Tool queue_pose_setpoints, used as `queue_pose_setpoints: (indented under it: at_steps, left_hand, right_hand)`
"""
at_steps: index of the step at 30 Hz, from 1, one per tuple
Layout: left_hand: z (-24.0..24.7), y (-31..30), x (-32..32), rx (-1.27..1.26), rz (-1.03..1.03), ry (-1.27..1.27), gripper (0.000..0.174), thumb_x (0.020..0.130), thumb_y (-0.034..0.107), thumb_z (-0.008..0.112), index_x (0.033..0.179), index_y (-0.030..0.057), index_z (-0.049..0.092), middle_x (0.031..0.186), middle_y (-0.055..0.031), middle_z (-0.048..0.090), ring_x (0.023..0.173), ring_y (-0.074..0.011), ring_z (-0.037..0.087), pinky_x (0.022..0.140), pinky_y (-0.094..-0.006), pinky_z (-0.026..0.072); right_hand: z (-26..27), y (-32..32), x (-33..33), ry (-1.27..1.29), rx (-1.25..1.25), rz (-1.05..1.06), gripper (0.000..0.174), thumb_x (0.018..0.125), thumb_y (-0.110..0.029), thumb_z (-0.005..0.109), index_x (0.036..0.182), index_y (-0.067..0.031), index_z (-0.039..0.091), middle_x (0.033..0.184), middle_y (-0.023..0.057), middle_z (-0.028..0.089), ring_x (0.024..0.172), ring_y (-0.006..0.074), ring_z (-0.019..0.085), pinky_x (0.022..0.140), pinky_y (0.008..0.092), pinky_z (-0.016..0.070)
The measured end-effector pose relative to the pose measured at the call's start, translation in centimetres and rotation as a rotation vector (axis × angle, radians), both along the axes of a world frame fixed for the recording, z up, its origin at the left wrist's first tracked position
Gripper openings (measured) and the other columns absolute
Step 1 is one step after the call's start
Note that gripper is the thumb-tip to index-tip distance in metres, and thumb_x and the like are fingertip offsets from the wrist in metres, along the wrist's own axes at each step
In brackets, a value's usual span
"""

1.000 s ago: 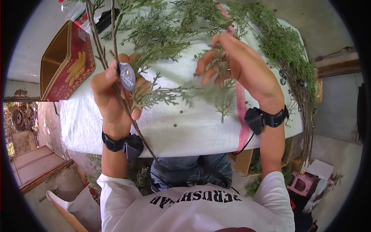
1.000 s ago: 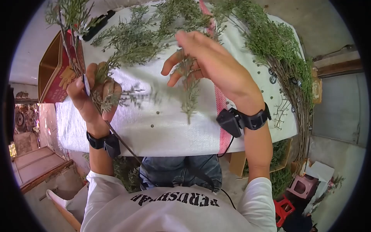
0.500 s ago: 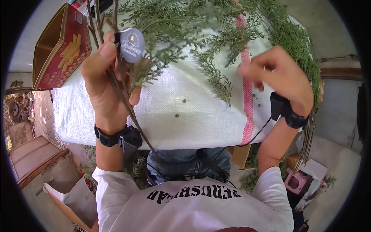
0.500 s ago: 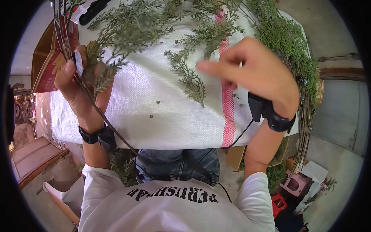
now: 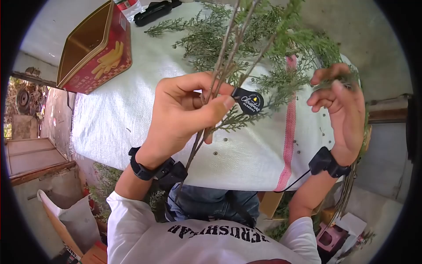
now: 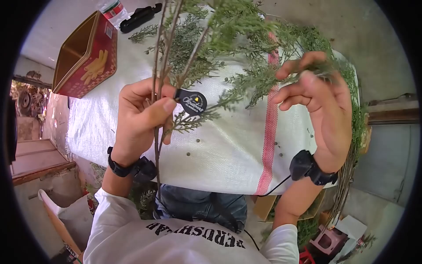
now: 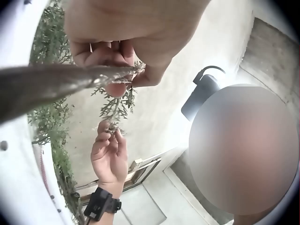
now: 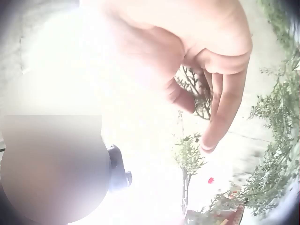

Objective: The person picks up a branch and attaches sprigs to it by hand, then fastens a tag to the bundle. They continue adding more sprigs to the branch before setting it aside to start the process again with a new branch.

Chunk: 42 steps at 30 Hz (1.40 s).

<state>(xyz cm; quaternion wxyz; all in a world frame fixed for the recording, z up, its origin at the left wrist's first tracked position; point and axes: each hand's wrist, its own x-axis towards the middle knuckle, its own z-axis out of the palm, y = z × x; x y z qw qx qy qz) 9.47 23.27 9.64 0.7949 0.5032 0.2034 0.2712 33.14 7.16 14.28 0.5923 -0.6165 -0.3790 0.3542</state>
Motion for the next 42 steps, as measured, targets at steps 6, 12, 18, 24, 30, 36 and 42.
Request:
queue_pose_setpoints:
  at_steps: [6,12,18,24,30,36,42]
  left_hand:
    - [-0.3,-0.3,0.4,0.013,-0.023,0.066,0.009,0.084,0.001,0.072,0.089,-0.0045,0.067,0.069,0.0003,0.060,0.053,-0.0008,0.052,0.039,-0.0181,0.0421]
    - [-0.4,-0.9,0.7,-0.033,-0.107,0.121,0.009,0.085,0.004,0.072,0.087,-0.0024,0.067,0.069,0.0019,0.060,0.052,-0.0002,0.052,0.039,-0.0179,0.0404]
    - [-0.9,-0.9,0.9,-0.092,-0.154,0.125,0.010,0.086,0.007,0.072,0.087,-0.0016,0.067,0.067,0.0022,0.060,0.052,-0.0004,0.052,0.040,-0.0179,0.0388]
    - [-1.0,-0.9,1.2,-0.101,-0.189,0.097,0.005,0.088,0.000,0.066,0.091,-0.0047,0.064,0.069,-0.0025,0.060,0.046,-0.0052,0.054,0.036,-0.0198,0.0436]
    - [-1.0,-0.9,1.2,-0.082,-0.182,0.137,0.006,0.087,0.001,0.067,0.090,-0.0040,0.065,0.066,-0.0011,0.059,0.044,-0.0047,0.052,0.036,-0.0196,0.0423]
    - [-1.1,-0.8,1.4,-0.131,-0.179,0.128,0.008,0.087,0.004,0.068,0.089,-0.0028,0.066,0.064,-0.0009,0.059,0.042,-0.0049,0.051,0.034,-0.0205,0.0414]
    - [-1.3,-0.8,1.4,-0.121,-0.164,0.101,0.008,0.086,0.005,0.069,0.088,-0.0022,0.066,0.064,-0.0008,0.059,0.042,-0.0050,0.051,0.034,-0.0208,0.0410]
  right_hand:
    - [-0.2,1.0,-1.7,0.126,0.466,-0.336,0.030,0.090,0.001,0.060,0.118,0.0072,0.050,0.102,0.0259,0.067,0.086,0.0248,0.071,0.075,0.0309,0.0569]
    - [-0.7,1.4,-5.1,0.137,0.278,0.121,0.033,0.088,-0.009,0.066,0.113,0.0000,0.047,0.111,0.0214,0.060,0.091,0.0219,0.067,0.081,0.0301,0.0550]
    - [-0.4,2.2,-7.4,0.073,-0.016,0.062,0.026,0.084,0.001,0.064,0.102,-0.0018,0.047,0.104,0.0173,0.057,0.094,0.0251,0.067,0.083,0.0336,0.0570]
    - [-2.2,3.0,-7.7,-0.099,0.121,-0.017,0.027,0.082,0.002,0.066,0.101,-0.0028,0.048,0.098,0.0141,0.056,0.088,0.0198,0.062,0.080,0.0324,0.0558]
    - [-2.8,3.0,-6.7,-0.147,0.109,0.028,0.028,0.081,0.002,0.067,0.102,-0.0032,0.048,0.098,0.0140,0.056,0.083,0.0166,0.057,0.077,0.0300,0.0527]
    - [-3.0,3.1,-6.3,-0.206,0.175,0.117,0.028,0.082,0.001,0.066,0.103,-0.0031,0.048,0.098,0.0143,0.056,0.082,0.0178,0.057,0.074,0.0299,0.0509]
    - [-3.1,3.3,-7.0,-0.207,0.220,0.063,0.028,0.083,0.003,0.066,0.103,-0.0026,0.047,0.099,0.0154,0.057,0.083,0.0190,0.057,0.075,0.0310,0.0518]
